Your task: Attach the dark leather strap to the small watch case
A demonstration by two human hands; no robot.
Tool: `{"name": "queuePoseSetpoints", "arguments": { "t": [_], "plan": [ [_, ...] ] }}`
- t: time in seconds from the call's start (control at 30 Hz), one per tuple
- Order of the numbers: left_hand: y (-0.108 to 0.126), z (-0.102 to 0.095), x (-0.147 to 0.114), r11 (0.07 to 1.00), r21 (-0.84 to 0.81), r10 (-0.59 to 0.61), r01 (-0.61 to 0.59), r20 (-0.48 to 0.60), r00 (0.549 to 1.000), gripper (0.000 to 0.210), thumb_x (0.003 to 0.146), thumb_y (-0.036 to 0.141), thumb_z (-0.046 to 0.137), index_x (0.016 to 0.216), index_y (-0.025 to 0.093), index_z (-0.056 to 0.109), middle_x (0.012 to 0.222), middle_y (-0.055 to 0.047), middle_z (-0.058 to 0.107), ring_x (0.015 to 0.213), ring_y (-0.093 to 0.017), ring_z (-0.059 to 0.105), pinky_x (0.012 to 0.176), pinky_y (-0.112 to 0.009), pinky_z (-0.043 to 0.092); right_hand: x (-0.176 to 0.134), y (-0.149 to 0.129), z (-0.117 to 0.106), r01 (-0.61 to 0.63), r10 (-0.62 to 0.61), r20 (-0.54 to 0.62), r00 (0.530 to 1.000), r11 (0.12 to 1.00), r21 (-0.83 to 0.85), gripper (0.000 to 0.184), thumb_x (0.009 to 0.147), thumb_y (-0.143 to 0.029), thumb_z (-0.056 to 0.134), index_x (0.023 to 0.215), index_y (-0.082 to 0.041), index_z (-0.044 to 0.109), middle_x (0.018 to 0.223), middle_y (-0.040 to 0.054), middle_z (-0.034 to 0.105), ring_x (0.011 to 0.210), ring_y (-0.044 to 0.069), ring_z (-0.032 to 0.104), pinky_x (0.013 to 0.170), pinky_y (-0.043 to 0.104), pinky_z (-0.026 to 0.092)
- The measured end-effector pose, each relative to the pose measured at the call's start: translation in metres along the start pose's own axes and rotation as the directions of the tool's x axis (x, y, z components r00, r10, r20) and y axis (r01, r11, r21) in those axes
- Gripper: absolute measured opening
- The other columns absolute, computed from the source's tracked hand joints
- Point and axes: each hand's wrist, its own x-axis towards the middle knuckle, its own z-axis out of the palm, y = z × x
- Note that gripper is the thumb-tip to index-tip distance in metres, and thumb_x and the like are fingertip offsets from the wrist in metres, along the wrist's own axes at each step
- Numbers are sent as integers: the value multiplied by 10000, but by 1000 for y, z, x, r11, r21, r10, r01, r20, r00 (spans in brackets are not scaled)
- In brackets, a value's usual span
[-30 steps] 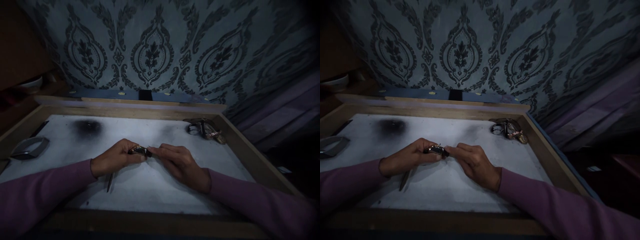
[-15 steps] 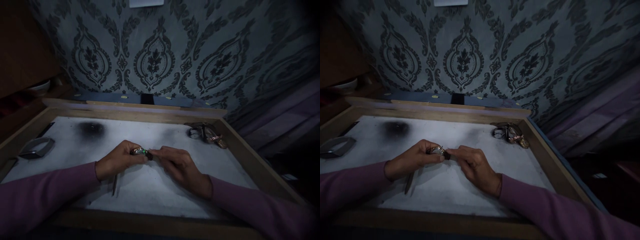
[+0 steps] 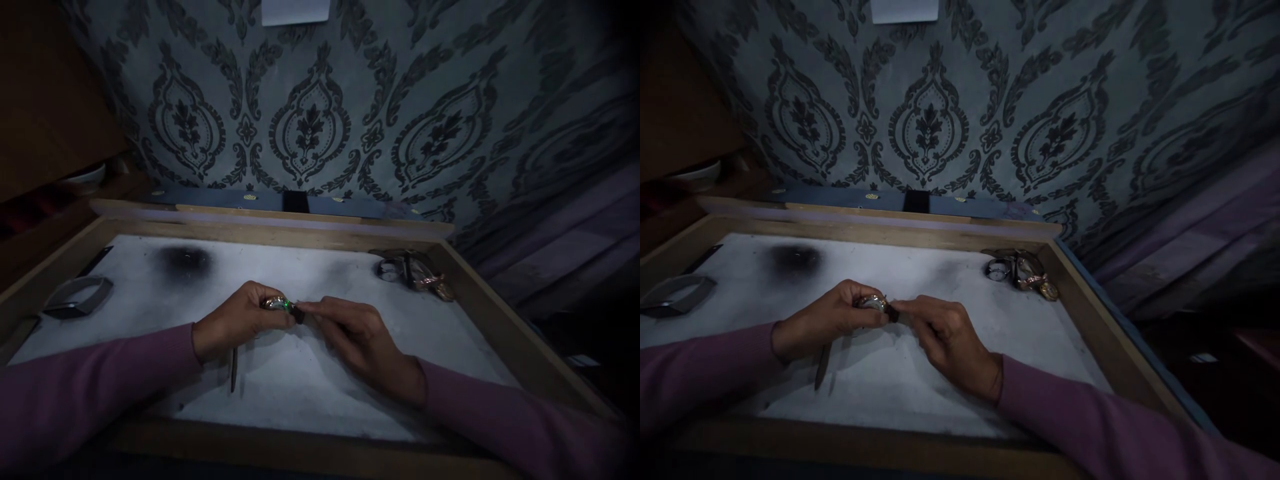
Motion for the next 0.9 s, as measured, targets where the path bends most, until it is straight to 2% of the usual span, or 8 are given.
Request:
{"name": "queuePoseSetpoints", "arguments": {
  "t": [0.2,0.33,0.57,0.7,0.83,0.9],
  "plan": [
    [-2,0,0,1000,-14,-5,4,-14,1000,133,637,219,633,580,139,544,523,76,358,517,-66,285,499,-210,223,1,-3,0,-50,50,0,999,999,3,249,918,-122,466,1079,-167,651,808,41,700,564,103,586,512,214,468],
    [-2,0,0,1000,-18,-11,10,-12,1000,138,633,225,640,582,139,544,521,79,351,516,-66,286,499,-209,220,1,-4,0,-103,103,8,995,995,1,206,930,-153,469,1065,-151,625,664,-6,630,464,81,496,454,193,413],
    [-2,-1,0,1000,-14,-20,20,-5,1000,134,635,223,628,582,142,535,527,76,352,524,-70,285,502,-212,211,1,-6,0,-99,99,6,995,995,-11,209,929,-164,474,1038,-153,651,745,27,684,526,99,553,470,208,438],
    [-1,-1,0,1000,-4,-23,23,4,1000,130,639,224,624,587,143,535,527,77,342,526,-72,282,506,-219,207,0,-3,1,-93,93,-2,996,996,-9,218,928,-159,472,1060,-148,646,785,39,702,569,109,598,520,225,492],
    [-1,-1,0,1000,-2,-8,8,9,1000,128,637,233,625,592,145,543,537,74,354,528,-74,287,513,-223,214,-1,1,1,-44,43,-7,999,999,-16,259,920,-130,470,1101,-169,651,878,63,728,668,131,657,582,249,538],
    [-1,-1,0,1000,3,-7,6,12,1000,132,635,242,628,592,146,548,541,72,361,529,-75,288,515,-225,216,0,1,1,-18,18,-9,1000,1000,-6,274,915,-111,472,1105,-174,657,858,60,724,659,129,652,569,243,531]
  ]
}}
